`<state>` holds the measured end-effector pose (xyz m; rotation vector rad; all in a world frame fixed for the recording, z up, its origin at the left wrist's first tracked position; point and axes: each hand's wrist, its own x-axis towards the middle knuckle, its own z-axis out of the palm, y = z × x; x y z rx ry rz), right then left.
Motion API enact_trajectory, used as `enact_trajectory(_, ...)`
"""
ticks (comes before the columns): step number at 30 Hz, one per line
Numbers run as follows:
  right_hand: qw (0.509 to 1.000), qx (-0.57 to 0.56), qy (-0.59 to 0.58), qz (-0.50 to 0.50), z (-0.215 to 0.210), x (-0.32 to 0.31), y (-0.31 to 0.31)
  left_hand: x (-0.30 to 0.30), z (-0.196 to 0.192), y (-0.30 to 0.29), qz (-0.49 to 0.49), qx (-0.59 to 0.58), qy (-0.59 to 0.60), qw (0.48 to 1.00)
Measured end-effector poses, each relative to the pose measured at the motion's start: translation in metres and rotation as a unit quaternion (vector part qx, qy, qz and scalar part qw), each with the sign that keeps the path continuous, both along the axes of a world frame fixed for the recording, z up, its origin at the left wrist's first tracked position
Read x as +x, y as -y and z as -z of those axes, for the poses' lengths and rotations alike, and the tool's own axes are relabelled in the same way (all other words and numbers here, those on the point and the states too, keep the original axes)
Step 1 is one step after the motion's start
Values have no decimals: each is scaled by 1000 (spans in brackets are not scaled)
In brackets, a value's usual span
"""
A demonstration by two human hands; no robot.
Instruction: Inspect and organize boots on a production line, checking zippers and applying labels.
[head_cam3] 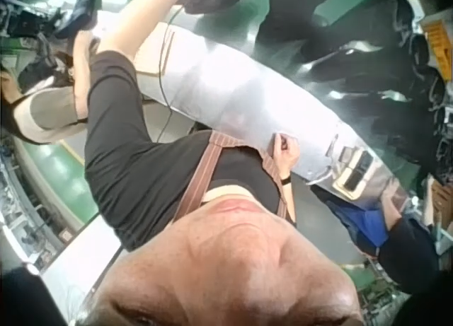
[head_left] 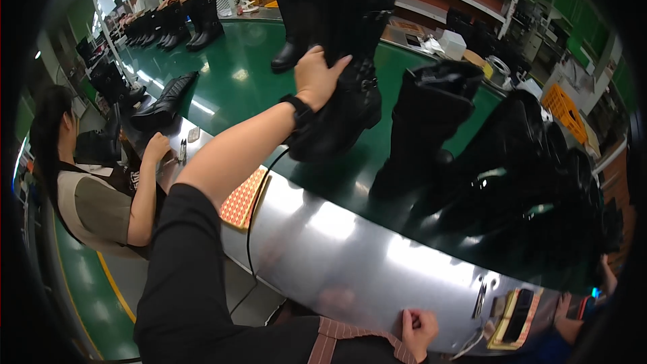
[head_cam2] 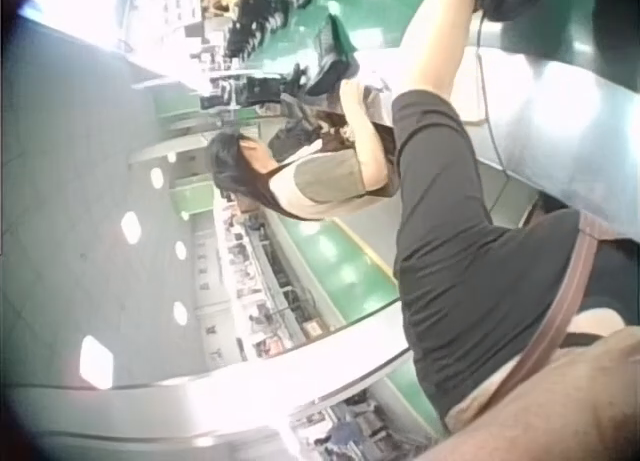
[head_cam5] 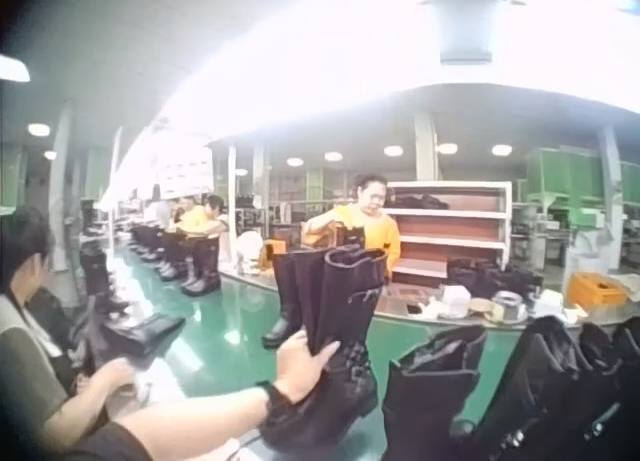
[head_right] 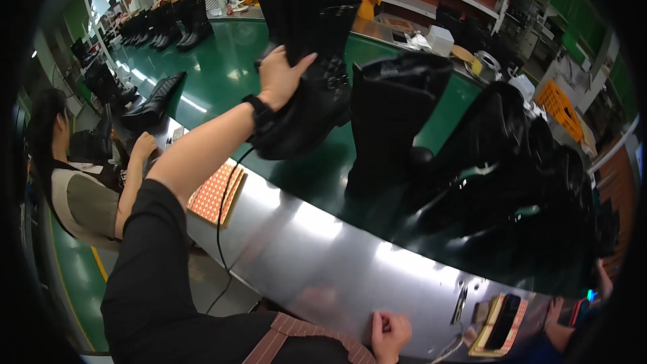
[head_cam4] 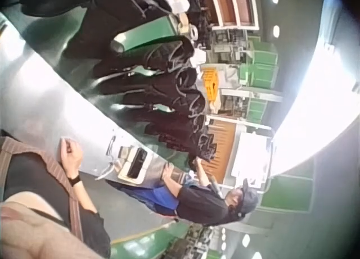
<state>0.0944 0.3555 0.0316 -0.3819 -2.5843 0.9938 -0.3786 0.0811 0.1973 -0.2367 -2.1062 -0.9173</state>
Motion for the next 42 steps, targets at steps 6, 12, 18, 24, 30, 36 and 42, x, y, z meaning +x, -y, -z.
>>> enact_trajectory(6, 999, 37, 19, -6, -5, -1, 9, -182, 37, -61, -38, 63, 90, 993)
enact_trajectory(12, 995, 55, 41, -75, 1, 4, -6, -227, 148, -68, -37, -103, 363, 925)
enact_trajectory(18, 981, -36, 168, -84, 7, 15, -29, -232, 171, -52, -16, -119, 377, 918)
enact_trajectory(24, 977, -40, 175, -112, 30, 40, -41, -250, 135, 42, -188, -50, 75, 978)
enact_trajectory(30, 986, -19, 163, -23, 16, 29, -20, -264, 152, 167, -330, -23, 221, 917)
enact_trajectory(36, 984, 102, 143, 18, 12, 18, -1, -295, 177, 207, -233, -88, 346, 904)
enact_trajectory(42, 974, 106, 195, -36, -27, -28, 18, -323, 195, 217, -231, -118, 340, 904)
